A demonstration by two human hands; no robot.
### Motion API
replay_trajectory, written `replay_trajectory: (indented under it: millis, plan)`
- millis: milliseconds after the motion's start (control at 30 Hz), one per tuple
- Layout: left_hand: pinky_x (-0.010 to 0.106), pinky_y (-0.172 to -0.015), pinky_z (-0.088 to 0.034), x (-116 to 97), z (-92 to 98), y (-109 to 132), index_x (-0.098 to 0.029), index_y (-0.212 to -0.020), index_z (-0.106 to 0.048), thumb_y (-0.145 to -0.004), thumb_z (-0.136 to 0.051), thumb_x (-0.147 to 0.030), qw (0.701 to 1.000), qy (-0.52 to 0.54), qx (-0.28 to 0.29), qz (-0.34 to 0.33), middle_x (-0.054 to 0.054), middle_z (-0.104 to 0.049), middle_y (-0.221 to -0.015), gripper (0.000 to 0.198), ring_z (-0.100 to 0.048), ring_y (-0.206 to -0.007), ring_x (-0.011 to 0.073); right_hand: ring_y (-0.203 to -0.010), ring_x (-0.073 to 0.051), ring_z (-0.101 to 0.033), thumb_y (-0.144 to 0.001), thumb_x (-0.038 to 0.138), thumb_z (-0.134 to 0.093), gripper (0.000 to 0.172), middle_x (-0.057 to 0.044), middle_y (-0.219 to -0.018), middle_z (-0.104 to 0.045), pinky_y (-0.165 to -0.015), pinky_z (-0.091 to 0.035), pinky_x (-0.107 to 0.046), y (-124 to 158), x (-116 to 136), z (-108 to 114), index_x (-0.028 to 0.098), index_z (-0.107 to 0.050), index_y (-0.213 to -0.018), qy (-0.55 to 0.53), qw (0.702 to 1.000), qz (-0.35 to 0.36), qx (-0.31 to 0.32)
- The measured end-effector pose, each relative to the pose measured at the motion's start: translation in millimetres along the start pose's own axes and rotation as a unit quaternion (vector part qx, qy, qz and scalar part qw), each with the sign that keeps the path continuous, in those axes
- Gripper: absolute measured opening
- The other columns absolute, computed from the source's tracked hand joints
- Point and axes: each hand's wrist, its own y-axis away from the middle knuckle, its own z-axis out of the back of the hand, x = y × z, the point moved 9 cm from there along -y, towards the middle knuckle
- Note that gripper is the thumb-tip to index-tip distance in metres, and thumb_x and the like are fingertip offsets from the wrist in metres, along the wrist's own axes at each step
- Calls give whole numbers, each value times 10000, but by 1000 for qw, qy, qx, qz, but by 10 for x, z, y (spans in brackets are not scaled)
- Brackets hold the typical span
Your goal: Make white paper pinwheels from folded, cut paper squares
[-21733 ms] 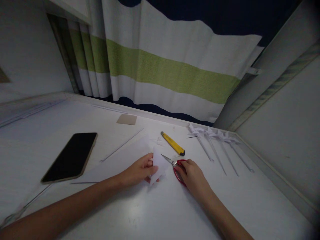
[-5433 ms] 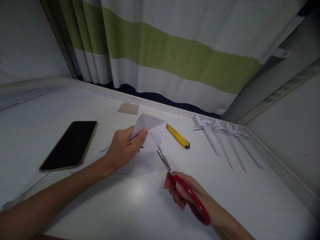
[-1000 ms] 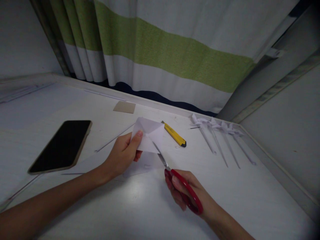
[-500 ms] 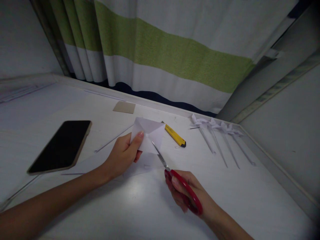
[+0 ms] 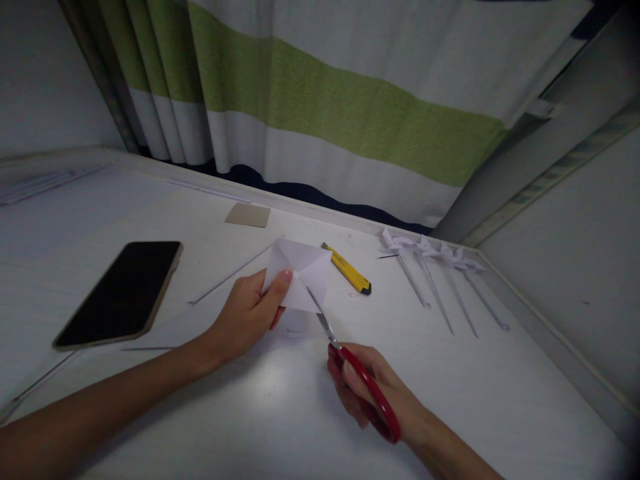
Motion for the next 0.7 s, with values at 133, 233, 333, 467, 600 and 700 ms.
replay_trajectory:
  millis: [133, 233, 333, 467, 600, 700]
  plan:
    - [178, -405, -344, 5, -11, 3, -171, -421, -411, -813, -385, -340, 1000, -9, 0, -5, -55, -432, -358, 428, -435, -364, 80, -337, -20, -303, -711, 520, -508, 382, 86, -449, -340, -315, -240, -144, -1, 4, -5, 153, -414, -659, 4, 1000, -3, 2]
    - [174, -392, -338, 4, -25, 1, -168, -419, -413, -814, -379, -343, 1000, -14, 4, -12, -56, -431, -348, 433, -430, -348, 76, -334, -19, -297, -692, 535, -519, 399, 87, -439, -339, -312, -228, -144, -4, 3, -4, 153, -411, -649, 5, 1000, 1, 4]
    - [170, -387, -336, 8, -38, -3, -165, -422, -414, -818, -373, -338, 1000, -17, 9, -14, -58, -429, -341, 434, -427, -340, 72, -335, -19, -296, -691, 535, -521, 399, 86, -446, -339, -312, -226, -144, -8, -1, -11, 153, -412, -649, -1, 1000, 5, 9]
    - [166, -382, -332, 15, -59, -1, -166, -426, -413, -822, -367, -337, 1000, -11, 15, -16, -58, -429, -343, 434, -420, -341, 68, -329, -21, -295, -738, 485, -498, 357, 86, -440, -332, -315, -228, -147, -12, 1, -3, 159, -402, -629, 2, 1000, 9, 3]
    - [164, -378, -327, 25, -59, 9, -165, -424, -408, -820, -372, -339, 1000, -9, 12, -12, -59, -424, -343, 434, -416, -339, 66, -319, -25, -293, -756, 463, -486, 349, 88, -411, -331, -314, -221, -152, -14, 12, 5, 163, -395, -604, 6, 1000, 15, 2]
    - [164, -385, -329, 20, -57, 14, -164, -418, -408, -820, -374, -330, 1000, -12, 12, -15, -58, -426, -340, 436, -418, -340, 65, -308, -26, -293, -760, 459, -483, 349, 88, -390, -335, -306, -214, -151, -16, 7, 23, 162, -399, -597, 7, 1000, 16, -3]
